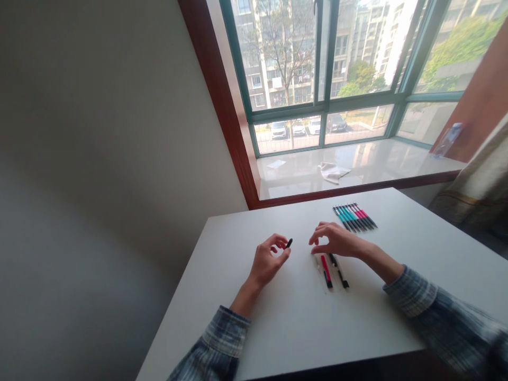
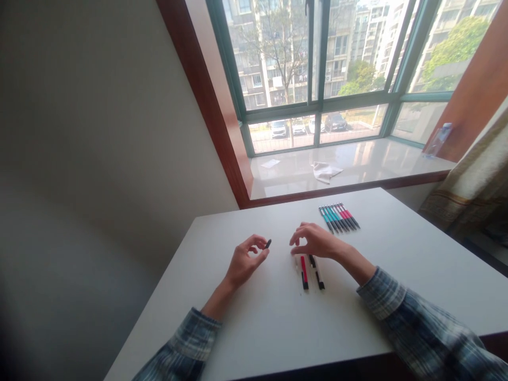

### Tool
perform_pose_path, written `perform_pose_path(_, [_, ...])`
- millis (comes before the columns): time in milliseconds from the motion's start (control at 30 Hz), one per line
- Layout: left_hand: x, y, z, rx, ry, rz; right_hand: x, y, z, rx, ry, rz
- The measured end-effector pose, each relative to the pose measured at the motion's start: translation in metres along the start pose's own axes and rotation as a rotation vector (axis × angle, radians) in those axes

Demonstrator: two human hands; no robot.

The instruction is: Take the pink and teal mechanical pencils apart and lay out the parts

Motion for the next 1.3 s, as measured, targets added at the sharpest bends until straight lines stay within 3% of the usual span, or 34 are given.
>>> perform_pose_path(100, [0.001, 0.000, 0.001, 0.023, -0.009, -0.063, 0.008, -0.006, -0.002, -0.001, 0.005, -0.035])
perform_pose_path(267, [0.002, 0.000, 0.001, 0.084, -0.009, -0.118, 0.016, -0.014, -0.007, 0.151, 0.260, -0.255])
perform_pose_path(367, [0.003, 0.001, 0.000, 0.105, -0.008, -0.120, 0.022, -0.016, -0.008, 0.188, 0.323, -0.457])
perform_pose_path(867, [0.004, 0.003, 0.001, 0.108, -0.032, -0.143, 0.028, -0.020, -0.009, 0.237, 0.279, -0.599])
perform_pose_path(1300, [0.004, 0.004, 0.001, 0.122, -0.037, -0.129, 0.027, -0.021, -0.008, 0.213, 0.262, -0.548])
Point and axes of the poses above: each hand's wrist, its own z-axis away from the middle knuckle, its own x-axis out of the palm, y = z × x, the point moved 2 cm from there along -z, towards the middle knuckle, and after that the axes turned 10 degrees about z, right-handed, at the moved point
